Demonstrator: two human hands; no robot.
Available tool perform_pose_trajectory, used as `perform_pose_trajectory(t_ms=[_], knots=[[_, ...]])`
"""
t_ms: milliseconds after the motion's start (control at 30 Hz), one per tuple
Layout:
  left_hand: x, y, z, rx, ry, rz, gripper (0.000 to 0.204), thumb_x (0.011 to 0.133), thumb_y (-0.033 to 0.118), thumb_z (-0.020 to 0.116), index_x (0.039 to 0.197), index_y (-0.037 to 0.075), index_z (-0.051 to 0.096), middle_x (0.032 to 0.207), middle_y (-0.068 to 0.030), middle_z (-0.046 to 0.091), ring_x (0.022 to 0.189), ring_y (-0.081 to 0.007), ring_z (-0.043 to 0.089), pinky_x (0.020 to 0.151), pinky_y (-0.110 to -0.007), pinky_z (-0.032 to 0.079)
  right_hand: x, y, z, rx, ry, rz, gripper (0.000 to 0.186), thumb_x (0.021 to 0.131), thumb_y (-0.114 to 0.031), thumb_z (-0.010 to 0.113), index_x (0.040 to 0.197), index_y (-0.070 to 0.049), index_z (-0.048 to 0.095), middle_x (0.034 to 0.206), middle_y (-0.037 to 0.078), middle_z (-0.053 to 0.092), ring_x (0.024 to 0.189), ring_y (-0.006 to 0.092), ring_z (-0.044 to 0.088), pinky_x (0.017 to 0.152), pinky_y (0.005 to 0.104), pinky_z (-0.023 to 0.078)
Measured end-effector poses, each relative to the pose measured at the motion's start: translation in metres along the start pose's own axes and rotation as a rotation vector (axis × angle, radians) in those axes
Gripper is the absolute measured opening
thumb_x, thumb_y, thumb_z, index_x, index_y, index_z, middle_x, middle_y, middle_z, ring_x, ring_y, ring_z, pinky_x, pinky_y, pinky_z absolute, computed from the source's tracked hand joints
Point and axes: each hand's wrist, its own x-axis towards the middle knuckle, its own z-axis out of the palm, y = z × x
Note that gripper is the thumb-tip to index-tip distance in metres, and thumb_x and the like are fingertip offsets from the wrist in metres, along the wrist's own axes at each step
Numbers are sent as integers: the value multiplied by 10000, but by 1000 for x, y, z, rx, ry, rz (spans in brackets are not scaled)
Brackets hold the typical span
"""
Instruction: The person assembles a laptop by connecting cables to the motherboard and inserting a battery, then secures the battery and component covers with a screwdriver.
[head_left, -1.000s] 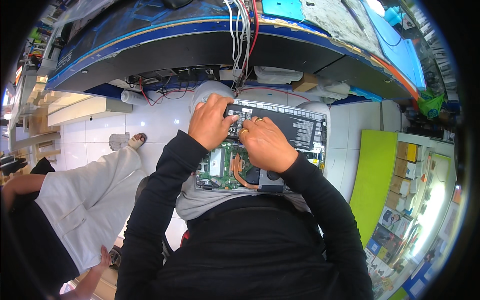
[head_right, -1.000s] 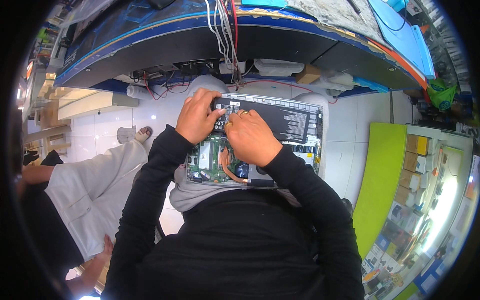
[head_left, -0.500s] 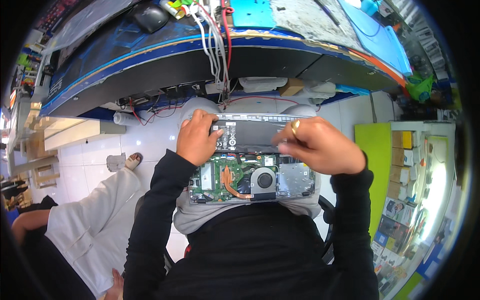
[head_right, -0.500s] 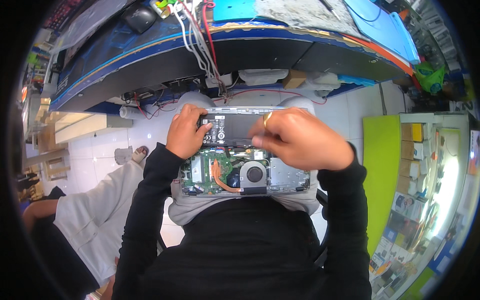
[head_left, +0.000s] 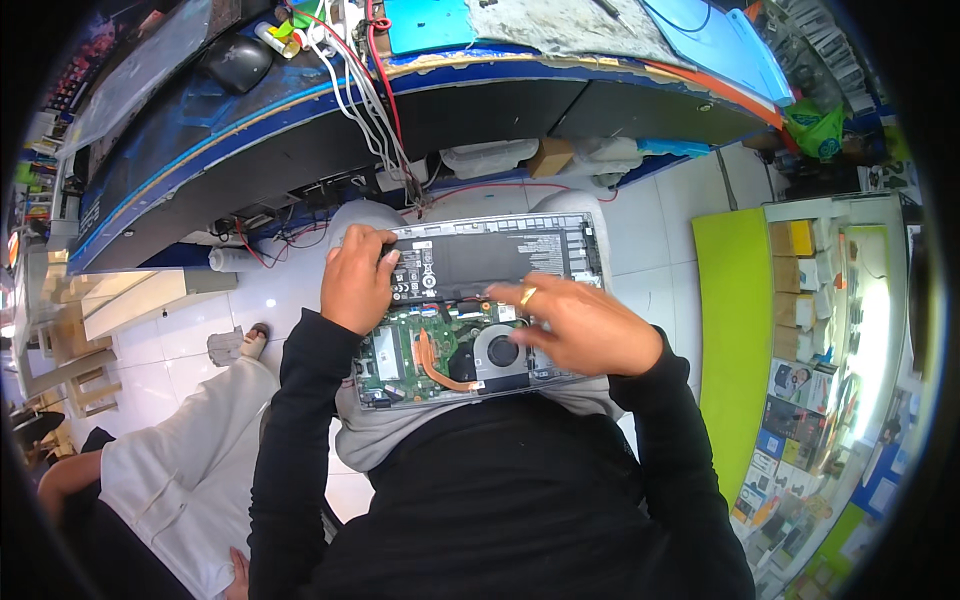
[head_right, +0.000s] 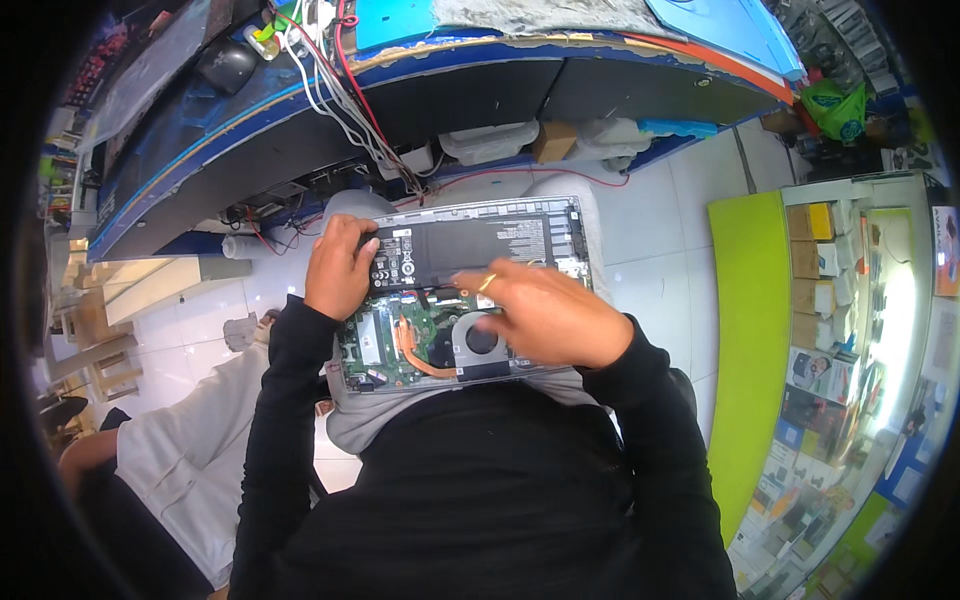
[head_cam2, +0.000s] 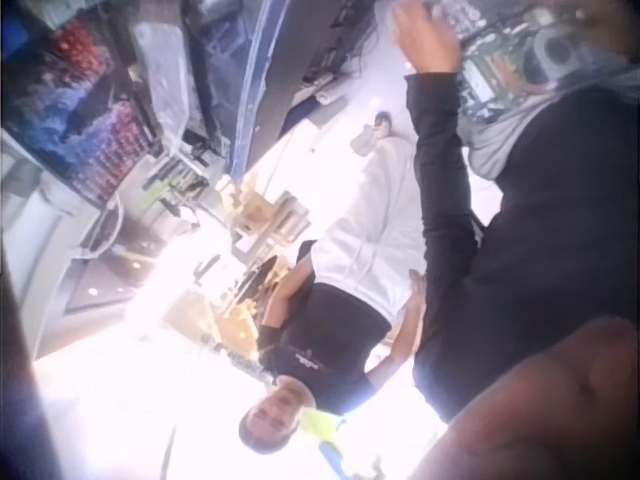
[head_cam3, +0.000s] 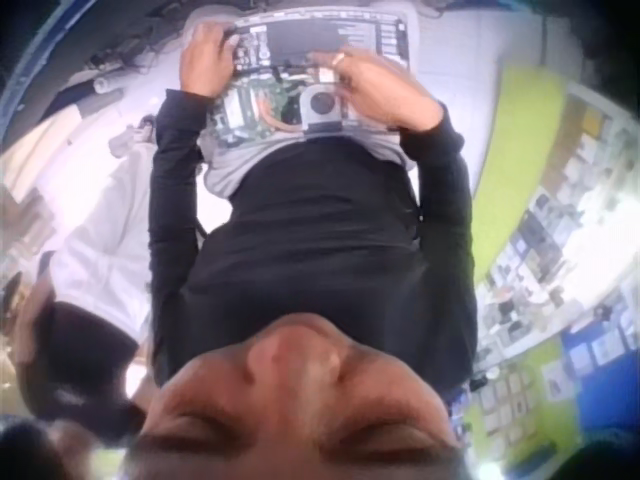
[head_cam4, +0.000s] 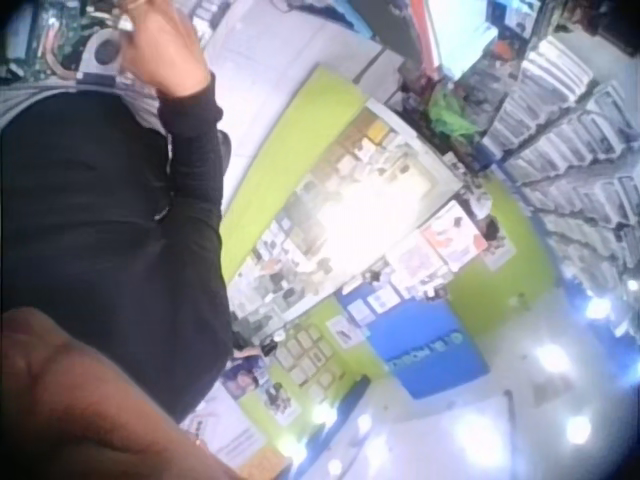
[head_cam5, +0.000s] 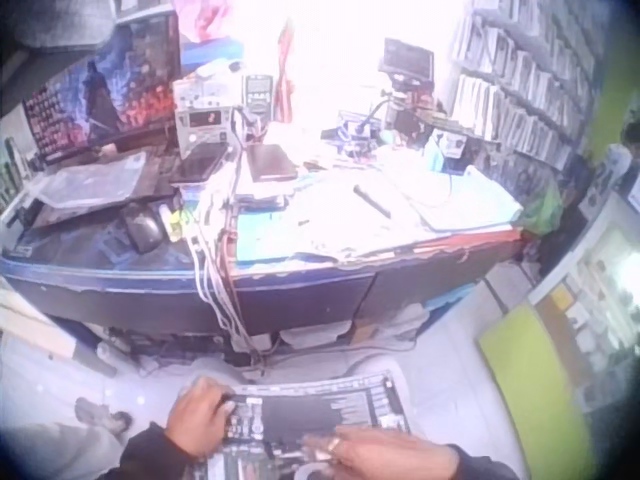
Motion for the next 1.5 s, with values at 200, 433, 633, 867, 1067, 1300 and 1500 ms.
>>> perform_pose_trajectory(t_ms=[200, 433, 633, 867, 1067, 1300, 1500], knots=[[0, 6, -6, 79, 3, 42, 278, 944, 122, 710, 1213, 52, 694, 1137, -118, 635, 1081, -315, 630, 972, -440, 417, -27, 70, 3, -608, 580, 267, 442, 863, -112, 788, 1268, 24, 676, 1152, 199, 679, 1076, 411, 663, 904, 466, 550], [-1, 0, -12, 121, -17, 3, 333, 904, 126, 757, 1226, 68, 695, 1164, -115, 639, 1099, -321, 630, 1004, -450, 400, -26, 88, 20, -434, 616, 259, 478, 846, -139, 816, 1267, 35, 672, 1146, 204, 682, 1101, 419, 660, 937, 478, 544], [4, -16, -23, -34, -110, -10, 349, 882, 79, 760, 1224, 60, 692, 1151, -124, 649, 1093, -338, 637, 976, -441, 447, -15, 100, 27, -311, 704, 236, 485, 827, -93, 825, 1267, 35, 667, 1095, 199, 689, 1024, 405, 679, 890, 466, 549], [11, -22, -34, -233, -235, -98, 336, 889, 35, 715, 1224, 60, 697, 1142, -111, 648, 1070, -322, 636, 952, -424, 470, -15, 110, 18, -333, 647, 179, 441, 841, -63, 804, 1248, 32, 667, 984, 156, 667, 924, 370, 666, 815, 454, 533], [8, -25, -32, -183, -249, -71, 290, 915, 78, 688, 1205, 71, 698, 1161, -95, 637, 1164, -319, 590, 1028, -446, 410, -12, 108, 18, -269, 649, 221, 371, 840, -47, 796, 1185, 13, 673, 928, 129, 640, 881, 346, 650, 785, 441, 522], [1, -8, -36, -116, -205, 4, 421, 876, 178, 781, 1264, 59, 668, 1251, -129, 604, 1227, -346, 562, 1065, -456, 401, -13, 113, 18, -262, 665, 209, 362, 824, -58, 816, 1149, 21, 678, 909, 127, 647, 855, 325, 653, 765, 419, 527], [-17, 23, -35, 72, -219, 102, 688, 780, 238, 882, 1380, 40, 610, 1399, -201, 537, 1343, -425, 473, 1158, -508, 365, -12, 107, 20, -261, 653, 253, 329, 836, -78, 818, 1121, 28, 691, 933, 133, 668, 872, 329, 661, 783, 425, 532]])
